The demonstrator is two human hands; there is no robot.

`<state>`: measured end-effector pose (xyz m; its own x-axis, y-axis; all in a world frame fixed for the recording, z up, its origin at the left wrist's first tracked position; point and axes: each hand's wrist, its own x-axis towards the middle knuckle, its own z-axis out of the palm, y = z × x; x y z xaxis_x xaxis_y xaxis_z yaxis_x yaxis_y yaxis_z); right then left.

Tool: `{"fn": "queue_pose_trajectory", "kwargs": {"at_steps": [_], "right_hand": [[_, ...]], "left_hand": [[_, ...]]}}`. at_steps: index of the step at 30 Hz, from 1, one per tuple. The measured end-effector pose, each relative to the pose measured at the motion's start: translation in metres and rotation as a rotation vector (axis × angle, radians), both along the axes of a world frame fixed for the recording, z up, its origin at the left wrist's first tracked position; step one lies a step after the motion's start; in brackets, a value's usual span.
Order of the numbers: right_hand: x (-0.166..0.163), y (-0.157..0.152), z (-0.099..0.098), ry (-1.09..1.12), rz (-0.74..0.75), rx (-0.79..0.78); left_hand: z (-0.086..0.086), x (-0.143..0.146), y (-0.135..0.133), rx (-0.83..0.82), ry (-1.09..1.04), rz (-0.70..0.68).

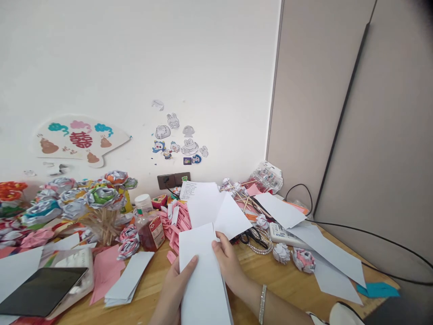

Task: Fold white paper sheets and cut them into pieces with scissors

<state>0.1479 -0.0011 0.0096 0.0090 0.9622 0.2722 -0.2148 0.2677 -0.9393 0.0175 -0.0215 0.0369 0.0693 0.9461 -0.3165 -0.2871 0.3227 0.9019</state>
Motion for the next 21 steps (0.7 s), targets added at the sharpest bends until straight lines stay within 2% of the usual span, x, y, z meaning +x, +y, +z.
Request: {"fn": "queue_pose_trajectory", "kwargs": {"at_steps": [3,6,9,14,21], "right_hand": [[0.000,-0.005,0.003,-0.001,0.031,0.106],[0.003,-0.007,0.008,0.021,0.042,0.144],[0.009,-0.007,0.014,0.048,0.079,0.140],[0.016,-0.007,0.021,0.057,0.011,0.122],[0.013,-0.013,0.025,-0.016,-0.033,0.092]], "left_hand": [[0.003,0.001,-0.002,0.004,0.054,0.067],[0.002,0.002,-0.004,0.022,0.046,0.076],[-0.001,0.004,-0.006,0.061,0.062,0.039],[-0.003,0.007,-0.011,0.103,0.135,0.032],[-0.002,0.009,-0.013,0.063,0.186,0.061]]}}
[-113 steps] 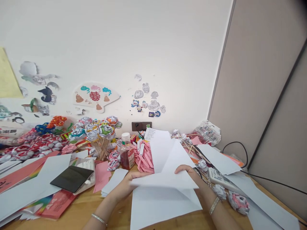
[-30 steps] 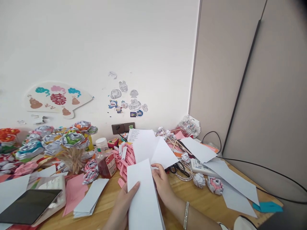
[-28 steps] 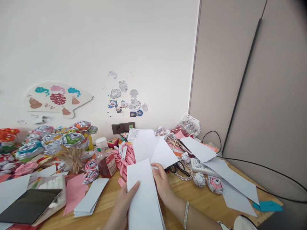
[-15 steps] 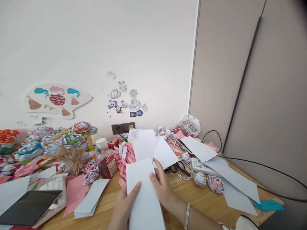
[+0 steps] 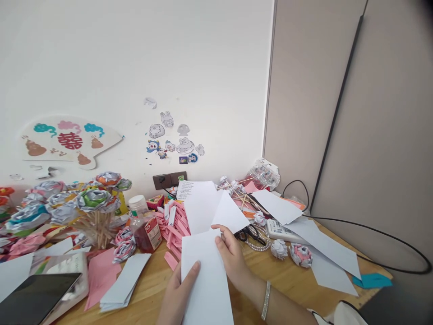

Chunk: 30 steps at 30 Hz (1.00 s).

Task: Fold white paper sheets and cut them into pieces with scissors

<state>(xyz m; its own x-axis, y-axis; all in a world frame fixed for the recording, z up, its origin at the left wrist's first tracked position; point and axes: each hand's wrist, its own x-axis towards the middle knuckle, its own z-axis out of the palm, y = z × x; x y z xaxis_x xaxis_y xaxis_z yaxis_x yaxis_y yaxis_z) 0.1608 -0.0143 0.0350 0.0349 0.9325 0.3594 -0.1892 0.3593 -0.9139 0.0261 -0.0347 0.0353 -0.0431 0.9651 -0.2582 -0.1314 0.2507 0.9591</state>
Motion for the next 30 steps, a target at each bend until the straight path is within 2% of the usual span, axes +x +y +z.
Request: {"fn": "queue_pose_trajectory", "kwargs": {"at_steps": [5,16,25,30], "right_hand": [[-0.0013,0.0025,-0.0054,0.005,-0.028,-0.006],[-0.0012,0.0016,-0.0073,0.069,0.035,-0.015],[-0.0015,0.0006,-0.0063,-0.006,-0.046,-0.010],[-0.0021,0.0015,-0.0097,-0.007,-0.042,-0.028]], "left_hand": [[0.0010,0.0003,-0.0011,-0.011,-0.016,-0.012],[0.0041,0.0005,-0.0026,-0.030,-0.045,-0.040],[0.0035,0.0005,-0.0022,-0.033,-0.037,-0.026],[0.0028,0.0012,-0.0020,-0.029,-0.028,-0.022]]}}
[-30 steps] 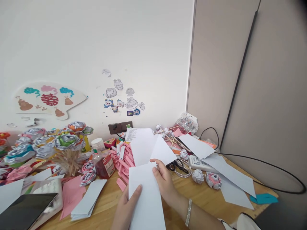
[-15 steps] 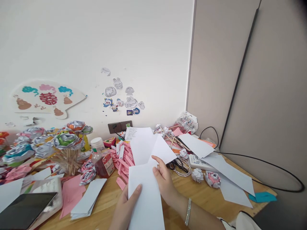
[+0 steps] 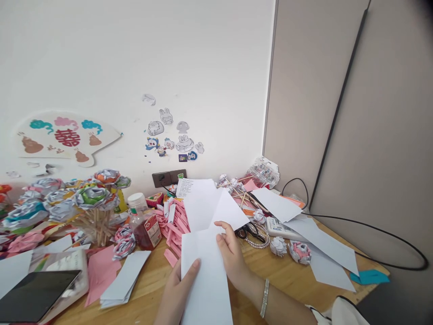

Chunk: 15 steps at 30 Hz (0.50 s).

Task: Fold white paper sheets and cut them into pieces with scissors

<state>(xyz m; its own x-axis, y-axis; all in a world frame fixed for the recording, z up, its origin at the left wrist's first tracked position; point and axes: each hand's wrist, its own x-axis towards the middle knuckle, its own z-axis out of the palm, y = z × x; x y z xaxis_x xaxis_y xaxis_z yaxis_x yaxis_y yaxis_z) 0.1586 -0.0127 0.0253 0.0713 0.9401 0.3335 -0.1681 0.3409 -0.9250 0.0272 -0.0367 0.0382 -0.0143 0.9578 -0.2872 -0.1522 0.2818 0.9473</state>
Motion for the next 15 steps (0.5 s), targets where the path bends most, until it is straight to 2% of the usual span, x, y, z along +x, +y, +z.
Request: {"fn": "queue_pose_trajectory", "kwargs": {"at_steps": [6,12,15], "right_hand": [[-0.0005,-0.0016,-0.0003,-0.016,-0.031,-0.005],[0.0006,-0.0022,0.0040,0.048,-0.005,-0.048],[0.0006,-0.0019,0.0063,0.057,0.017,-0.021]], "left_hand": [[0.0005,0.0006,0.0002,0.023,0.030,0.009],[-0.0015,0.0001,0.0002,0.029,0.019,0.021],[-0.0021,-0.0003,0.0007,0.031,0.022,0.020]]}}
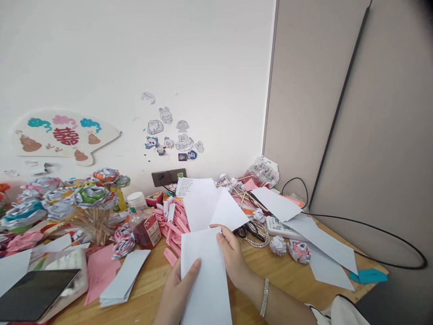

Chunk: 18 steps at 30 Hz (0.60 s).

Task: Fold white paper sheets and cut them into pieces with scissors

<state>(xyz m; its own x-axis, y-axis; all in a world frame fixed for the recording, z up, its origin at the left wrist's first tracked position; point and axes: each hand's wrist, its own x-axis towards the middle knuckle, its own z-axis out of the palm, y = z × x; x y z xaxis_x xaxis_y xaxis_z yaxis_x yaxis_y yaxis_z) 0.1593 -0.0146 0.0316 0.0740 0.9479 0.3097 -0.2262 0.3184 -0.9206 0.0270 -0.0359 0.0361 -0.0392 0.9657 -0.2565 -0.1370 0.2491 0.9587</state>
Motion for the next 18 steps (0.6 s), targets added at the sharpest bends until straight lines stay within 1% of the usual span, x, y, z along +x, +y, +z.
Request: {"fn": "queue_pose_trajectory", "kwargs": {"at_steps": [4,7,11,14,18], "right_hand": [[0.000,0.002,0.000,-0.021,0.000,0.034],[0.000,0.004,-0.003,-0.069,-0.023,0.012],[-0.001,0.007,-0.006,-0.113,-0.058,-0.018],[0.000,0.010,-0.007,-0.131,-0.080,-0.044],[0.005,0.017,-0.009,-0.178,-0.061,-0.059]], "left_hand": [[0.003,-0.001,0.000,-0.023,-0.017,-0.028],[0.008,-0.001,-0.003,-0.047,-0.070,-0.063],[0.013,-0.001,-0.008,-0.017,-0.156,-0.122],[0.010,-0.002,-0.007,-0.015,-0.215,-0.184],[0.000,-0.008,0.002,-0.050,-0.318,-0.315]]}}
